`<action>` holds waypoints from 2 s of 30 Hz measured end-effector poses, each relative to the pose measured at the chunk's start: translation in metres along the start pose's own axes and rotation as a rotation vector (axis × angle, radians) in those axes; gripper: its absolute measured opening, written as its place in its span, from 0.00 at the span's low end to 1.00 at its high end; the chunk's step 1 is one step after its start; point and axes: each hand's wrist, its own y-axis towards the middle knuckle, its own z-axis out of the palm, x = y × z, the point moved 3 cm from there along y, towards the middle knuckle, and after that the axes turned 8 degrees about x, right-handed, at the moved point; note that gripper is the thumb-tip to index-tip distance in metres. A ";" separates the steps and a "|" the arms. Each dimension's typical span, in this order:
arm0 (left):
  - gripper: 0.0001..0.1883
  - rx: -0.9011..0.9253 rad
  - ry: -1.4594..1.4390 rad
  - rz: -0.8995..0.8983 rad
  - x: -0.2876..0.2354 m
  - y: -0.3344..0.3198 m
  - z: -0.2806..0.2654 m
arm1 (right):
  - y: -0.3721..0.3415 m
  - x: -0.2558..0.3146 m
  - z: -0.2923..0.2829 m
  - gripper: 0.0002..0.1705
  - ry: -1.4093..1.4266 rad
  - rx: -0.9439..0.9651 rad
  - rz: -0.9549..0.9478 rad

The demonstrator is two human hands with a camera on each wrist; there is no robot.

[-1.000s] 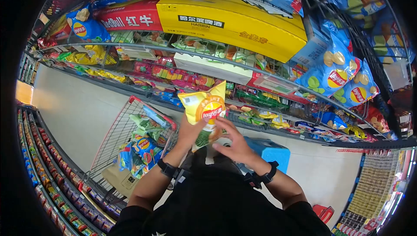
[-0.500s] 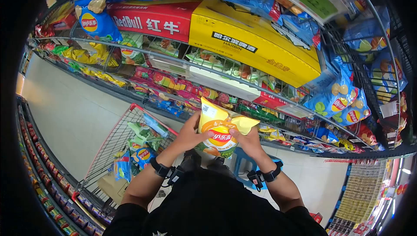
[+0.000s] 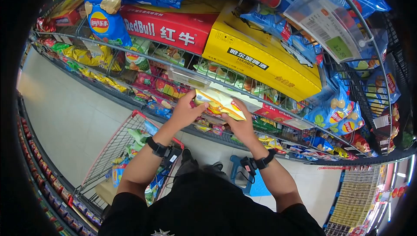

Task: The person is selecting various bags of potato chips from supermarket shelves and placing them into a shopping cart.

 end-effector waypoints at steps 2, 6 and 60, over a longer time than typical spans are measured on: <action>0.20 -0.031 0.022 -0.026 0.033 0.002 -0.002 | 0.006 -0.021 0.006 0.29 -0.194 0.015 0.076; 0.17 -0.149 0.044 -0.064 0.071 -0.007 -0.006 | 0.002 -0.045 0.014 0.24 -0.137 0.058 0.239; 0.19 -1.095 -0.218 -0.961 0.190 -0.668 0.000 | -0.307 -0.057 0.135 0.12 -0.043 0.718 0.402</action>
